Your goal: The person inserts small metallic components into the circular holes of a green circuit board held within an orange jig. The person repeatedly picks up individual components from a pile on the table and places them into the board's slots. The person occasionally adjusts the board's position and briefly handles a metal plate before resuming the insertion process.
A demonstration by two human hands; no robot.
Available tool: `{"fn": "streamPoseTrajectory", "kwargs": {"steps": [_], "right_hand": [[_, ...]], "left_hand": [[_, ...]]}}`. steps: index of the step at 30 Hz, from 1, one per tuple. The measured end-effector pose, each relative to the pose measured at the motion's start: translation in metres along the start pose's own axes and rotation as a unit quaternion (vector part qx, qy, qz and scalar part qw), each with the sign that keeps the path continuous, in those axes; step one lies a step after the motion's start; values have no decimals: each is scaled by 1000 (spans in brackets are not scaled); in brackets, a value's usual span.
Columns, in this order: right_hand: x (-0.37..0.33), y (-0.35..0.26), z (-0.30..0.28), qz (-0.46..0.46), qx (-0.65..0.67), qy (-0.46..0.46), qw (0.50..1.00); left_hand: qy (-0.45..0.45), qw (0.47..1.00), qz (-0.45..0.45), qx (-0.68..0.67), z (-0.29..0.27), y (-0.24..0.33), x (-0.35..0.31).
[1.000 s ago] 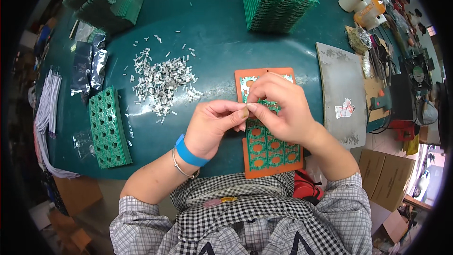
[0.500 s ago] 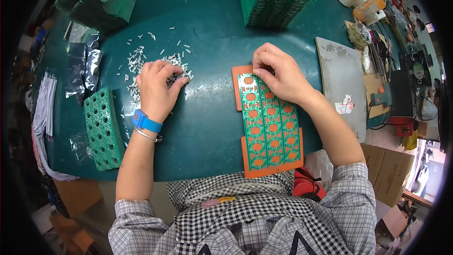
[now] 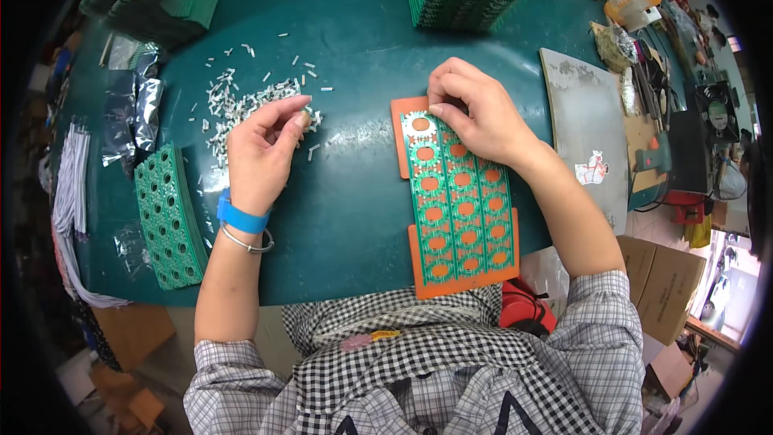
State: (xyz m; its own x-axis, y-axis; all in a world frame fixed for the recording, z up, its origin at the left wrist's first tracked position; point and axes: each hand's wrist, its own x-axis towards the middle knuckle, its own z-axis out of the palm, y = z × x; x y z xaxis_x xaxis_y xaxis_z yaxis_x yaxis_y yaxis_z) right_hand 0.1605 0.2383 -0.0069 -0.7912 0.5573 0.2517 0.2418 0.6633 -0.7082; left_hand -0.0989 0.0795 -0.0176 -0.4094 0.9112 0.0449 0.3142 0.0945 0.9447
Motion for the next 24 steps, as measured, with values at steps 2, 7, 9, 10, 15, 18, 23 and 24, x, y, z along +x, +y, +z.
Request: {"fn": "streamPoseTrajectory", "kwargs": {"steps": [2, 7, 9, 10, 15, 18, 23, 24], "right_hand": [[0, 0, 0, -5, -9, 3, 1000], [1, 1, 3, -3, -22, 8, 1000], [2, 0, 3, -1, -22, 7, 1000], [2, 0, 3, 0, -21, 6, 1000], [4, 0, 6, -52, -69, 14, 996], [4, -2, 5, -61, -89, 14, 994], [4, -1, 3, -45, -68, 9, 997], [4, -2, 2, -35, -56, 5, 998]], "left_hand": [[-48, 996, -27, -77, 2, 4, -1], [-146, 918, -169, -329, 2, 12, -5], [-174, 877, -201, -401, 6, 15, -8], [-191, 860, -206, -426, 9, 15, -10], [-241, 846, -243, -410, 16, 28, -18], [-231, 855, -250, -391, 26, 39, -23], [-241, 848, -245, -404, 38, 38, -24], [-238, 850, -252, -395, 41, 38, -24]]}}
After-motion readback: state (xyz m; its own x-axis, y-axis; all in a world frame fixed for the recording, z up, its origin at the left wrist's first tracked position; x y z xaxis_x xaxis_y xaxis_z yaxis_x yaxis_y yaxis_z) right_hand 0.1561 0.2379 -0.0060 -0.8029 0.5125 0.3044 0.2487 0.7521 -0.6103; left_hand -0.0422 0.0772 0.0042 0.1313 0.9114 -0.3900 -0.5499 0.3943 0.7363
